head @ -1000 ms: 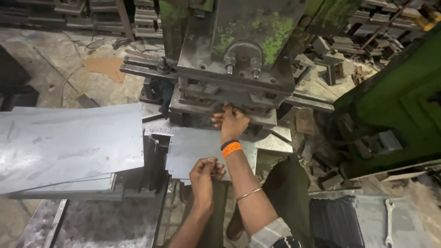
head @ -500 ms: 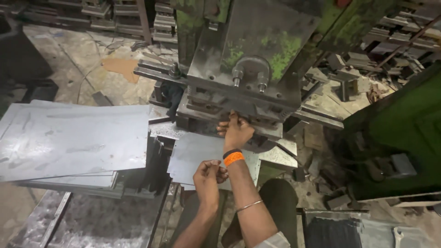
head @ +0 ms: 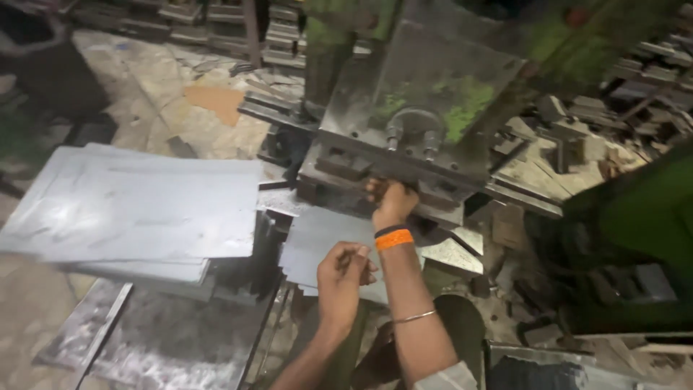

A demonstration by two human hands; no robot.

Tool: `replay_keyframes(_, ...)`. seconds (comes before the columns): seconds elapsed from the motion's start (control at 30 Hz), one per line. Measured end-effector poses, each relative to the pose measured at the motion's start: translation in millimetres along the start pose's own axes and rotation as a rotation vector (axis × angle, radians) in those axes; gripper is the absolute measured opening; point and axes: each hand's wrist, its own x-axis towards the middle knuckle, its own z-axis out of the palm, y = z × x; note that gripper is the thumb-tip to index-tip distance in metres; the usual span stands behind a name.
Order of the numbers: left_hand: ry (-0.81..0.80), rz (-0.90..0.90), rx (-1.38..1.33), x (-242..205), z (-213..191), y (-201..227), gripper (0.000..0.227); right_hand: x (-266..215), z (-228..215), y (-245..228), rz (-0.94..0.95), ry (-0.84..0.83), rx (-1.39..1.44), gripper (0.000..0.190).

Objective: Operating a stamping machine to process rectangular metal sheets.

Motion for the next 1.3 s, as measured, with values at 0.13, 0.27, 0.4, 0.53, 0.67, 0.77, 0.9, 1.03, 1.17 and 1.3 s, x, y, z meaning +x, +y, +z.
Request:
replay_keyframes(0.13,-0.107,0.182,0.233,-14,-8,100,0.009,-73,-18,-7,-0.169,-0.147,-0.152,0.019)
replay_keyframes(0.27,0.167,0.667,1.085,31,-71,195,0.032,-142,-63,-11,-0.016,-0.036,-0.528,0.043)
replay_keyframes(0.4,0.478,1.067,1.774,63,-148,256,0.077,-172,-102,-16,0.218,-0.162,-0.796,0.057)
replay_keyframes(0.53,0.202,0.252,2.016,42,-102,194,0.094,-227,-34,-28,0.23,-0.393,-0.596,0.044)
replay_keyframes(0.67,-0.004,0.223,1.797,10,-61,170,0.095,-247,-2,-52,0.327,-0.515,-0.479,0.044)
replay_keyframes(0.77,0.124,0.458,1.69,4,-64,173,0.094,-225,-24,-70,0.257,-0.526,-0.456,0.02)
replay_keyframes(0.9,0.203,0.273,1.245,-6,-75,193,0.089,-124,-114,-63,0.32,-0.335,-0.326,0.03)
replay_keyframes(1.03,-0.003,0.071,0.433,-3,-59,140,0.056,-92,-155,-81,0.373,-0.222,-0.248,0.023)
replay_keyframes(1.17,0.105,0.007,0.324,22,-42,93,0.058,-94,-170,-70,0.348,-0.697,0.226,0.024)
replay_keyframes(1.3,-0.012,-0.132,0.343,98,-25,56,0.051,-135,-105,-47,0.095,-0.343,0.096,0.017)
